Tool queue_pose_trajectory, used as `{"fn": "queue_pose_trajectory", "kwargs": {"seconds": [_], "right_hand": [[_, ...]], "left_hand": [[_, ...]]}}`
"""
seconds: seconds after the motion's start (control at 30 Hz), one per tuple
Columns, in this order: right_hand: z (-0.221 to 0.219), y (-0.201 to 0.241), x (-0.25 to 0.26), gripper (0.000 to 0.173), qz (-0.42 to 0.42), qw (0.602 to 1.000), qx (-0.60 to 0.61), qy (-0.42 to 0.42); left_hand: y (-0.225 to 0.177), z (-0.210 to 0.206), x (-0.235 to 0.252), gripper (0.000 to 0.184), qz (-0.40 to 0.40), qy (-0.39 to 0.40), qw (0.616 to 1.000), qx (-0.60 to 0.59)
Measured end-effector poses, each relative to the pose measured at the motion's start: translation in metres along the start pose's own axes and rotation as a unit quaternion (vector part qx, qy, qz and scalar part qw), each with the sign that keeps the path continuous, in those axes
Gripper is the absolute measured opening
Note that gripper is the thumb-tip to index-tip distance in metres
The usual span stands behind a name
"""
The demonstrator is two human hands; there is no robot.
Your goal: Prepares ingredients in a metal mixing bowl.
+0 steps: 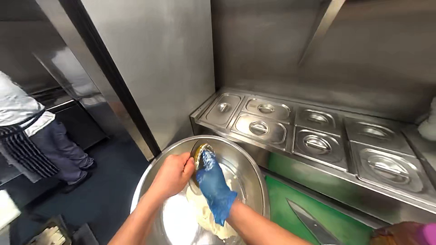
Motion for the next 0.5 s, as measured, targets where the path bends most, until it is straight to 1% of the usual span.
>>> {"fn": "queue_pose_trajectory", "kwargs": {"seconds": [0.07,0.13,0.23,0.3,0.37,0.47,0.5], "right_hand": [[-0.008,0.002,-0.006,0.068,0.064,0.996,-0.044,0.033],[-0.015,0.001,-0.019,0.068,0.145,0.984,-0.087,0.053],[-0.021,0.001,-0.03,0.066,0.282,0.946,-0.138,0.078],[-0.024,-0.006,-0.032,0.06,0.333,0.918,-0.176,0.121],[-0.026,-0.013,-0.038,0.055,0.382,0.874,-0.255,0.161],[-0.014,-0.017,-0.041,0.045,0.447,0.771,-0.418,0.178],[-0.005,-0.015,-0.039,0.044,0.457,0.75,-0.446,0.173]], "left_hand": [[0.007,0.006,0.009,0.038,-0.02,0.027,0.999,-0.018],[0.009,0.012,0.016,0.037,-0.037,0.057,0.997,-0.029],[0.008,0.026,0.025,0.035,-0.07,0.032,0.995,-0.056],[0.012,0.033,0.029,0.034,-0.072,-0.003,0.995,-0.075],[0.018,0.034,0.031,0.034,-0.068,-0.007,0.994,-0.088],[0.018,0.031,0.031,0.033,-0.059,0.019,0.995,-0.077],[0.016,0.031,0.03,0.033,-0.058,0.022,0.996,-0.065]]}}
Point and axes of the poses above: each hand's wrist, its own x-axis towards the middle knuckle, its own z-axis out of the back of the hand, y = z × x, the point moved 9 cm from there along x, towards the middle knuckle, and after that the axes turned 10 degrees about x, right-handed, at the moved point
